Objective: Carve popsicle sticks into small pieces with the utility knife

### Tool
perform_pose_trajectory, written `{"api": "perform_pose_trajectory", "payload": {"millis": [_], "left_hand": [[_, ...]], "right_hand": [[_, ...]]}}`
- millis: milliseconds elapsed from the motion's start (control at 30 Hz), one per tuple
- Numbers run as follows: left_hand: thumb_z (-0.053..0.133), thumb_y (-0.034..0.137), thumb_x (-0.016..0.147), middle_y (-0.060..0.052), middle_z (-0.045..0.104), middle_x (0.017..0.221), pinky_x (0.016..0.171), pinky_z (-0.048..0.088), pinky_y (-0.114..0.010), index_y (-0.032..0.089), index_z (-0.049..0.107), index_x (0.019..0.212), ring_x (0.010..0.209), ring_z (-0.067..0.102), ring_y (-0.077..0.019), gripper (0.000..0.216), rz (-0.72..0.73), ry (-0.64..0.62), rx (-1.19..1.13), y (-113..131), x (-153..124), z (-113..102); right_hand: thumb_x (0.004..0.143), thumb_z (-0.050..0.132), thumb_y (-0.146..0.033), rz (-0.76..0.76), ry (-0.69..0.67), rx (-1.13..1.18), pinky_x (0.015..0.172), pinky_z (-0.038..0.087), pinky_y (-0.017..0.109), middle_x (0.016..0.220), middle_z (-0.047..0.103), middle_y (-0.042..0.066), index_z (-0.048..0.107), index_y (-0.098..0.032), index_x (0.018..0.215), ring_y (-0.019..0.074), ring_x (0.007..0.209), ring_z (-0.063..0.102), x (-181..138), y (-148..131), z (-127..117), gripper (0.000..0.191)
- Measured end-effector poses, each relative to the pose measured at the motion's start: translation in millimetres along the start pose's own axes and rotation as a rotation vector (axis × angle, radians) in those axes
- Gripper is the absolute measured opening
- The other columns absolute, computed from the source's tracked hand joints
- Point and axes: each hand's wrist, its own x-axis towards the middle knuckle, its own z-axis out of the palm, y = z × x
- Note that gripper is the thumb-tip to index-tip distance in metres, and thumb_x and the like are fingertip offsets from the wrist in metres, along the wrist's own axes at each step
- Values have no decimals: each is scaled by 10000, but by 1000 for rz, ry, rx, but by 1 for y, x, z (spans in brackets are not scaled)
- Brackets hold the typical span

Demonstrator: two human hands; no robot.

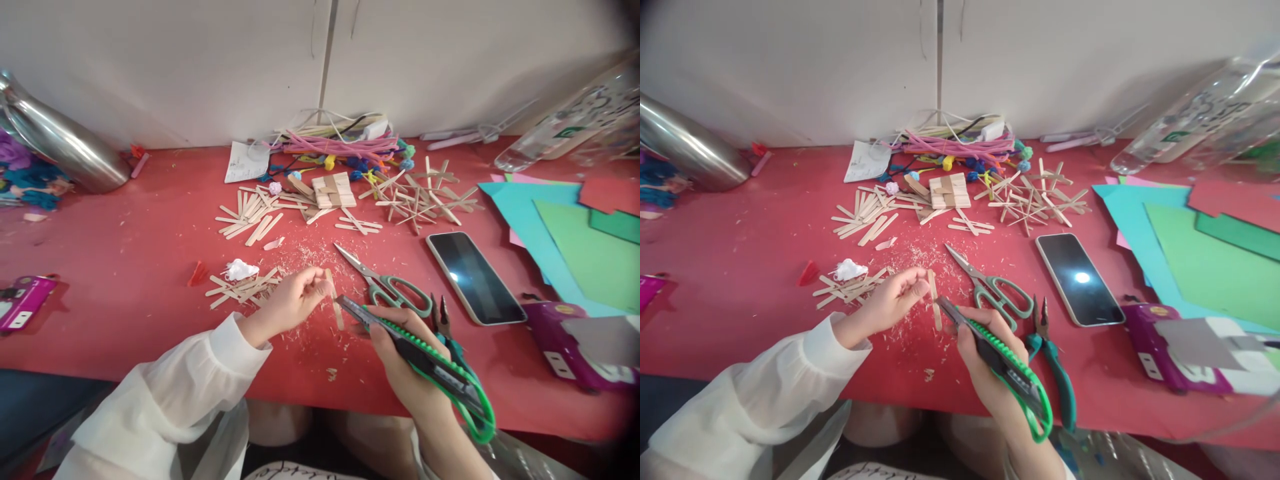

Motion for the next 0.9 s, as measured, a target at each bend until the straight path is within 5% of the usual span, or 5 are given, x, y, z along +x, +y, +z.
{"api": "perform_pose_trajectory", "payload": {"millis": [133,533,900], "left_hand": [[359,426,927,17,552,624,570,425,-224,166,516,745,569,547,-102,354,-57,-64,-199,-3,2,-1],[412,380,910,9,568,597,544,436,-215,159,531,731,550,581,-111,308,-81,15,-283,-3,1,0],[412,315,902,14,575,583,520,404,-207,165,524,668,535,555,-107,300,-89,85,-26,-5,-1,5]], "right_hand": [[760,611,-228,9,-42,63,568,548,237,691,723,-12,614,-240,884,169,632,697,-1,2,4,125],[875,475,-286,43,-79,309,545,583,312,646,715,-17,547,-254,919,188,559,692,6,13,13,90],[652,617,-54,-311,-90,86,652,541,214,808,733,-12,682,-271,873,139,664,686,-9,-7,13,317]]}}
